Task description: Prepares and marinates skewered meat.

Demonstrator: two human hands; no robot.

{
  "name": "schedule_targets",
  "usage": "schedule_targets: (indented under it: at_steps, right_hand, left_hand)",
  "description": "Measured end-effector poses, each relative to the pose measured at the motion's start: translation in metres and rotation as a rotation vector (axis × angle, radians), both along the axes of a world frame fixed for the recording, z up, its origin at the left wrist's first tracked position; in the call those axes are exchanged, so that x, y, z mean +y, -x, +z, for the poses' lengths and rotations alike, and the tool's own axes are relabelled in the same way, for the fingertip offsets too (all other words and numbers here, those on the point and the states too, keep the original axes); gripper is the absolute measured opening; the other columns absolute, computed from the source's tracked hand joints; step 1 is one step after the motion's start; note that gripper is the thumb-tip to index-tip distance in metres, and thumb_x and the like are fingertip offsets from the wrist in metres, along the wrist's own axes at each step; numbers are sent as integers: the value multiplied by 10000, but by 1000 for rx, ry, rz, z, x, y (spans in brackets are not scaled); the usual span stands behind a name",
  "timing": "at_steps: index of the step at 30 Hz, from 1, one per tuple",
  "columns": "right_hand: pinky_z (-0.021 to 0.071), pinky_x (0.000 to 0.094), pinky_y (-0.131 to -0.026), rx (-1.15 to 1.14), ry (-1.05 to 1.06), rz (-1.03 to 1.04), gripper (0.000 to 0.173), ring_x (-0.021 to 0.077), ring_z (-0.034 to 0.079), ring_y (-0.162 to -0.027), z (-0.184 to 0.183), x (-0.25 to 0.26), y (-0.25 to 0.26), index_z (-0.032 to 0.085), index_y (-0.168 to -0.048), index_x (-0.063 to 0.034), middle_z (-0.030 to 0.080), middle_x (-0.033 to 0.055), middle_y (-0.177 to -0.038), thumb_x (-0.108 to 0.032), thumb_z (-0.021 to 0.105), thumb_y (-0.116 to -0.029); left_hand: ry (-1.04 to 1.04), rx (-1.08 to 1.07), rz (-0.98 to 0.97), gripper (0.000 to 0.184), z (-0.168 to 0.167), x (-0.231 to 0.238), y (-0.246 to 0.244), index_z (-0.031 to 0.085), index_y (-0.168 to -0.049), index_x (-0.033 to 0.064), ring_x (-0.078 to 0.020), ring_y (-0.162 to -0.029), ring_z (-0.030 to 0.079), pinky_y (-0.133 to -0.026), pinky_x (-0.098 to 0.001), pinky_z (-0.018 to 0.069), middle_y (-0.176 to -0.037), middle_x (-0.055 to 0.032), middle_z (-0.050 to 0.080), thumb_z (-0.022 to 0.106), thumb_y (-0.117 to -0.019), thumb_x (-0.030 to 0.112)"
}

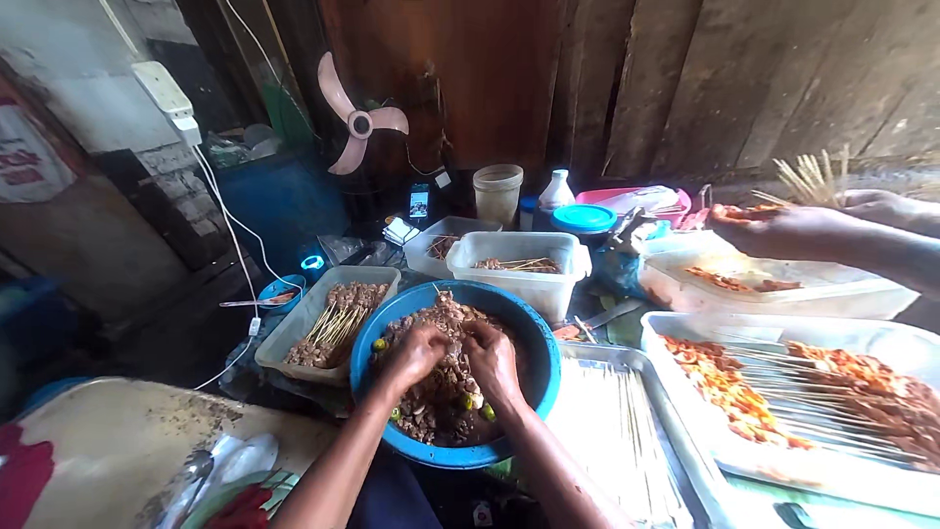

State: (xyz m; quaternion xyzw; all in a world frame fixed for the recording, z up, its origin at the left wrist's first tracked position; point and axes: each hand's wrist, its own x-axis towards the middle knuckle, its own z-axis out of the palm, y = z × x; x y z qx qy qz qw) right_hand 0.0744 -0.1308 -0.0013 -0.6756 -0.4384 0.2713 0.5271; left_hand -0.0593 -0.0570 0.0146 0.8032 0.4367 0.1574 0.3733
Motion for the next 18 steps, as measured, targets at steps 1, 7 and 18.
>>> schedule_targets:
  at_steps: [1,7,18]
  right_hand:
    - [557,482,-804,10,2,-7,218,266,694,-824,1,-1,-1,716,-1207,-29,737,150,-964,-111,606,-1038]
    - [556,460,-748,-8,-11,1,196,253,677,-767,-3,-3,0,719,-1182,-29,728,145,-927,-94,609,-1033]
    - [551,446,-735,-23,17,4,194,237,669,-748,0,-4,0,730,-1179,-39,730,132,-914,-89,618,-1029]
  left_hand:
    - [-36,210,-110,217,1,-3,-3,697,-1172,-33,-339,-1137,653,-1024,-517,498,-1187,-216,688,613,-985,38]
    - [-105,663,-257,276,0,-23,-19,682,-1233,14,-393,-1253,588,-1077,-581,435,-1266,-224,655,618,-998,144]
    - [-58,331,-175,196,-13,5,1,733,-1142,20,-335,-1142,653,-1028,-541,487,-1173,-190,702,656,-969,71]
